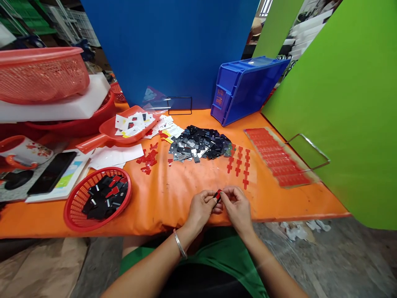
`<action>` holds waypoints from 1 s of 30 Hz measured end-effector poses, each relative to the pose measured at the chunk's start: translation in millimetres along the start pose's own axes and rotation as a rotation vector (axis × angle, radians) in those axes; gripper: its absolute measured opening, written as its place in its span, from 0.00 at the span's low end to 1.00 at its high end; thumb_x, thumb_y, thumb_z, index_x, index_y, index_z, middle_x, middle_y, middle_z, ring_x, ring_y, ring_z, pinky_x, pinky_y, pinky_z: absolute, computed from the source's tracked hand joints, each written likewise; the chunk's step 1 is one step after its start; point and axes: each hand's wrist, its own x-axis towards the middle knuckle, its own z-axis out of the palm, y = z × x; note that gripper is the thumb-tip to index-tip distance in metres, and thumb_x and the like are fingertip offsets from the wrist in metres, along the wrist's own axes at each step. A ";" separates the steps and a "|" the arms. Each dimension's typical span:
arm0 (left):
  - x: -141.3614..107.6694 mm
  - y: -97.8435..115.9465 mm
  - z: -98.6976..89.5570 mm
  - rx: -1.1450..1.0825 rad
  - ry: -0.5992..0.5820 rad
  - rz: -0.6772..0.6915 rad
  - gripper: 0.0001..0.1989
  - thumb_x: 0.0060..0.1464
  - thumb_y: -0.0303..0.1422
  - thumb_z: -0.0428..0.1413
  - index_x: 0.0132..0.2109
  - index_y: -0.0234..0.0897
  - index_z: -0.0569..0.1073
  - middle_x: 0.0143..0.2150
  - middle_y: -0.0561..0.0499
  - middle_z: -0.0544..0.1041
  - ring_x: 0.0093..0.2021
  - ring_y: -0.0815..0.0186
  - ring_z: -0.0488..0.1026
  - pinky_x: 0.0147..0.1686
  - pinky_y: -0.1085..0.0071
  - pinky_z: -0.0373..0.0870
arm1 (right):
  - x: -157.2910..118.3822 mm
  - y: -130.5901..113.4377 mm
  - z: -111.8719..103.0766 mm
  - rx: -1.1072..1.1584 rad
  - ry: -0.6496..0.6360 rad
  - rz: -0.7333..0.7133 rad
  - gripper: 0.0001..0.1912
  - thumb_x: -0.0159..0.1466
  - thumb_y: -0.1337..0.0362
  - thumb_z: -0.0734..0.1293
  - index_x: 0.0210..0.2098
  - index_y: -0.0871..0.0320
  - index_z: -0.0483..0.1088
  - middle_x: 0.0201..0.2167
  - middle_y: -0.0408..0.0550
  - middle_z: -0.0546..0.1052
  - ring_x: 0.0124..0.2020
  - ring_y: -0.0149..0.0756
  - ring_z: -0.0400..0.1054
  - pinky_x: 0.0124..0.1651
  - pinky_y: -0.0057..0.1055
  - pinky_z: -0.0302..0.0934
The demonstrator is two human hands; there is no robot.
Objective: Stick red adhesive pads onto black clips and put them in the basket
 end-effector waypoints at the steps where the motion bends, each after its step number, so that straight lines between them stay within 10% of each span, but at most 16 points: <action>1: -0.1 0.3 -0.1 -0.001 0.000 0.001 0.16 0.41 0.34 0.63 0.36 0.28 0.70 0.24 0.48 0.76 0.22 0.69 0.74 0.27 0.74 0.72 | 0.0 -0.2 0.0 0.001 -0.001 0.008 0.10 0.58 0.57 0.65 0.30 0.58 0.67 0.30 0.46 0.69 0.30 0.34 0.67 0.34 0.31 0.63; 13: -1.2 0.2 -2.7 -0.048 -0.013 0.007 0.21 0.37 0.37 0.65 0.36 0.27 0.71 0.24 0.48 0.76 0.23 0.68 0.74 0.27 0.72 0.72 | -0.8 -0.8 1.6 -0.015 0.009 0.016 0.12 0.57 0.55 0.67 0.34 0.57 0.65 0.31 0.45 0.69 0.26 0.31 0.66 0.30 0.30 0.63; 17: -2.8 2.9 -3.6 -0.061 -0.014 0.004 0.21 0.37 0.36 0.65 0.37 0.27 0.72 0.26 0.47 0.77 0.23 0.69 0.74 0.30 0.72 0.73 | 3.8 -4.8 -0.4 0.152 0.062 0.121 0.29 0.51 0.55 0.72 0.47 0.55 0.59 0.33 0.42 0.68 0.20 0.27 0.64 0.25 0.28 0.63; 23: -3.3 2.8 -4.5 -0.070 -0.016 0.010 0.19 0.39 0.34 0.64 0.38 0.27 0.71 0.26 0.47 0.77 0.24 0.69 0.74 0.31 0.72 0.73 | 12.9 -7.7 -3.8 0.277 -0.249 0.267 0.20 0.52 0.48 0.69 0.26 0.60 0.68 0.19 0.41 0.68 0.19 0.29 0.61 0.23 0.26 0.59; 30: -2.1 2.2 -6.1 -0.072 -0.015 0.003 0.15 0.42 0.32 0.63 0.37 0.29 0.71 0.28 0.47 0.78 0.24 0.69 0.74 0.30 0.73 0.73 | 14.1 -4.9 -2.3 0.297 -0.191 0.353 0.23 0.56 0.44 0.64 0.22 0.59 0.66 0.12 0.38 0.62 0.13 0.24 0.50 0.15 0.22 0.45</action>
